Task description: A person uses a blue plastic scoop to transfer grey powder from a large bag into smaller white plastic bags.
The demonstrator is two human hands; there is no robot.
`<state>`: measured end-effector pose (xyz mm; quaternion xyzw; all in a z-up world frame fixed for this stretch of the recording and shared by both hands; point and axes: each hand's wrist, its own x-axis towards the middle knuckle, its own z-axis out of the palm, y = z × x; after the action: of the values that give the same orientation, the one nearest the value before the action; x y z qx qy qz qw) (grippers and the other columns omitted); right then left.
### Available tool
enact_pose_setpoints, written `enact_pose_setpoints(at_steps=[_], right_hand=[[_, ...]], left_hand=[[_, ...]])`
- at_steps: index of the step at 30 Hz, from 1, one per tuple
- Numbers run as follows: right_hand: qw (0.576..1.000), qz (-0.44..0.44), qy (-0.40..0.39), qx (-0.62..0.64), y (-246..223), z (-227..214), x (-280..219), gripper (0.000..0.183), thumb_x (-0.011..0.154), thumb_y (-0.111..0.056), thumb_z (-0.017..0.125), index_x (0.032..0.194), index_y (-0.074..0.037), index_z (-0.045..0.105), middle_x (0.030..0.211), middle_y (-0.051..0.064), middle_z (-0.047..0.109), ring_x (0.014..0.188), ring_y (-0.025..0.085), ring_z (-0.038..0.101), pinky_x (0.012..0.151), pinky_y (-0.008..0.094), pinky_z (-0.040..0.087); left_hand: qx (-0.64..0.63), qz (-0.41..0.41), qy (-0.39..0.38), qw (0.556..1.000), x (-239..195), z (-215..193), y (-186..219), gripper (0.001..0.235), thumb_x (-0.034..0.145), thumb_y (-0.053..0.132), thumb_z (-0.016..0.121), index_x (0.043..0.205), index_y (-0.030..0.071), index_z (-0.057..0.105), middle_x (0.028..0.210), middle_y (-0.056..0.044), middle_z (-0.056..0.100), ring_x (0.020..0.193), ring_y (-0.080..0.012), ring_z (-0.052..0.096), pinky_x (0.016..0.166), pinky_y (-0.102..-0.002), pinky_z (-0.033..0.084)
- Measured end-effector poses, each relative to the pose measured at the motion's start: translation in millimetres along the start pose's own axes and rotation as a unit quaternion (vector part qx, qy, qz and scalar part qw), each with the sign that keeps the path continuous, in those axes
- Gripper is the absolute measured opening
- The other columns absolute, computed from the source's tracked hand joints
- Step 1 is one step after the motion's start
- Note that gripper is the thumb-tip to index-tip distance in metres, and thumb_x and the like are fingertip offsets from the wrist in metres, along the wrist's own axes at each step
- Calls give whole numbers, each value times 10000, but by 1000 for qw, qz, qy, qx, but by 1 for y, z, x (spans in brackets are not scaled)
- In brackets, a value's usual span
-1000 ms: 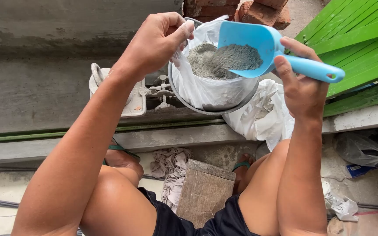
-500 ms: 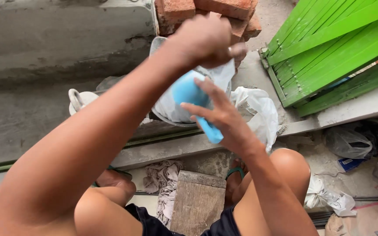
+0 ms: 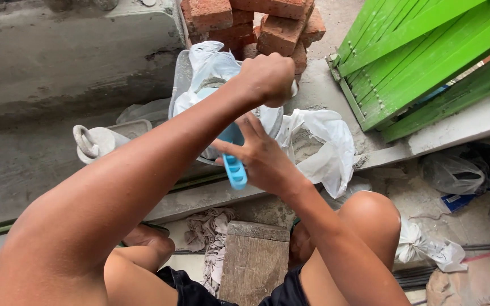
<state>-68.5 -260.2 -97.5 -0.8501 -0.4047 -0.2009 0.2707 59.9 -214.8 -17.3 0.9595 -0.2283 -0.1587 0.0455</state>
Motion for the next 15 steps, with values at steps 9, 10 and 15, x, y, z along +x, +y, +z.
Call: enact_pose_setpoints(at_steps=[9, 10, 15], right_hand=[[996, 17, -66, 63, 43, -55, 3, 429, 958, -123, 728, 1333, -320, 658, 916, 77, 512, 600, 272, 453, 601, 391, 385], [995, 15, -69, 64, 41, -60, 5, 429, 958, -123, 728, 1333, -320, 658, 916, 77, 512, 600, 272, 453, 601, 391, 385], [983, 25, -63, 169, 23, -90, 27, 456, 985, 10, 632, 1382, -214, 623, 1512, 229, 482, 1374, 387, 558, 1040, 485, 508]], left_hand=[[38, 75, -68, 994, -34, -36, 1, 203, 869, 183, 568, 1039, 98, 640, 1093, -145, 674, 901, -364, 676, 726, -528, 476], [36, 73, -67, 994, -40, -42, -1, 203, 869, 183, 568, 1039, 98, 640, 1093, -145, 674, 901, -364, 676, 726, -528, 476], [8, 175, 183, 967, -88, -56, -45, 217, 1014, 342, 578, 1058, 168, 700, 1165, -95, 608, 1051, -392, 523, 778, -650, 429]])
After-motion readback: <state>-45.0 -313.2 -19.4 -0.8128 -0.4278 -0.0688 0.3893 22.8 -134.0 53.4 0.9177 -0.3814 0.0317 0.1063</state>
